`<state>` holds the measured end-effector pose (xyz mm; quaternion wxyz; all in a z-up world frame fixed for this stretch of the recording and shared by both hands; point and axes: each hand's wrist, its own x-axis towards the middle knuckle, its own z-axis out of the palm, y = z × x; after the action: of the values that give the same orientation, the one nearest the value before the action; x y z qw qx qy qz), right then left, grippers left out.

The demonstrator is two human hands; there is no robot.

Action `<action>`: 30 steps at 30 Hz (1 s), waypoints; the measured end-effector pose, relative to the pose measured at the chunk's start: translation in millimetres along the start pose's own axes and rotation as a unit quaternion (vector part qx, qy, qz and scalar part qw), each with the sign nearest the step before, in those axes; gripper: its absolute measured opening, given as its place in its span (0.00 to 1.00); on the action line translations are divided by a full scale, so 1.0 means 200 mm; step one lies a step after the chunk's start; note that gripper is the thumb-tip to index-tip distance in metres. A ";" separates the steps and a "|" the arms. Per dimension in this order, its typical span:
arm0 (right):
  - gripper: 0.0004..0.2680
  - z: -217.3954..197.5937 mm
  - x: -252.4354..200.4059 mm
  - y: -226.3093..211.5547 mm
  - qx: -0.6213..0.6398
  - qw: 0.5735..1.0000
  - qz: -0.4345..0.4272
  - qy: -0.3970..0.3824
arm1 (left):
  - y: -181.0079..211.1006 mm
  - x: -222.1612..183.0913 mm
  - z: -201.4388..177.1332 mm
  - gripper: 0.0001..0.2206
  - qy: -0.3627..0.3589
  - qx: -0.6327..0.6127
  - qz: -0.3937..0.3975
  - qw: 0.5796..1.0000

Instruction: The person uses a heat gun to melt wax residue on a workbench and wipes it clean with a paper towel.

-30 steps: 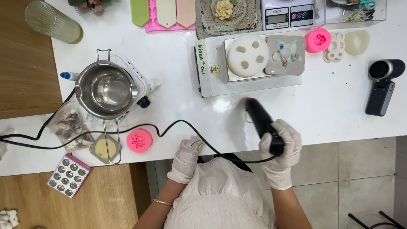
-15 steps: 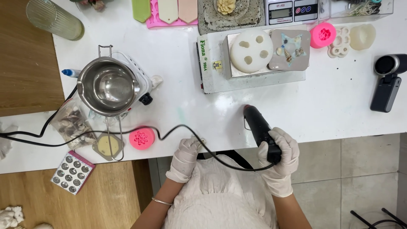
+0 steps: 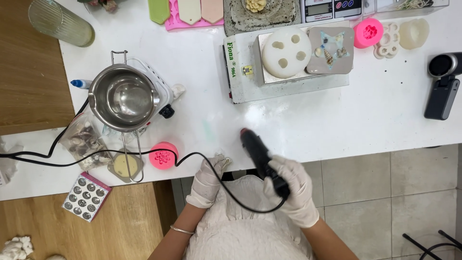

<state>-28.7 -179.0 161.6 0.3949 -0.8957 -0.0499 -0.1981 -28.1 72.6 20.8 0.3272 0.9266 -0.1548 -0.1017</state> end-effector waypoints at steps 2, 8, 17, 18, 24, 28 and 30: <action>0.15 0.00 -0.03 -0.03 0.011 1.000 -0.004 -0.016 | -0.01 0.00 -0.03 0.09 0.017 -0.018 0.009 1.000; 0.13 -0.08 -0.10 0.00 -0.058 0.996 0.025 0.061 | -0.03 -0.05 -0.06 0.10 -0.015 0.071 0.034 0.997; 0.13 -0.08 -0.19 -0.17 -0.009 0.995 0.083 0.050 | -0.06 -0.02 -0.06 0.08 -0.036 0.057 0.051 0.996; 0.13 -0.08 -0.22 -0.16 -0.016 0.994 0.091 0.052 | -0.04 -0.01 -0.07 0.09 -0.023 0.035 0.050 0.998; 0.12 -0.06 -0.21 -0.21 -0.056 0.989 0.109 0.084 | -0.07 -0.04 -0.10 0.10 -0.014 -0.045 0.050 0.998; 0.13 -0.02 -0.26 -0.26 -0.017 0.994 0.095 0.056 | -0.11 -0.06 -0.07 0.10 -0.030 -0.018 0.051 0.998; 0.13 -0.02 -0.28 -0.20 -0.023 0.993 0.089 0.067 | -0.09 -0.04 -0.09 0.10 -0.038 -0.022 0.048 0.998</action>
<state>-92.1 -151.2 170.0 0.3924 -0.8903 0.0614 -0.2227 -26.7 99.5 22.7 0.3463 0.9060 -0.2094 -0.1239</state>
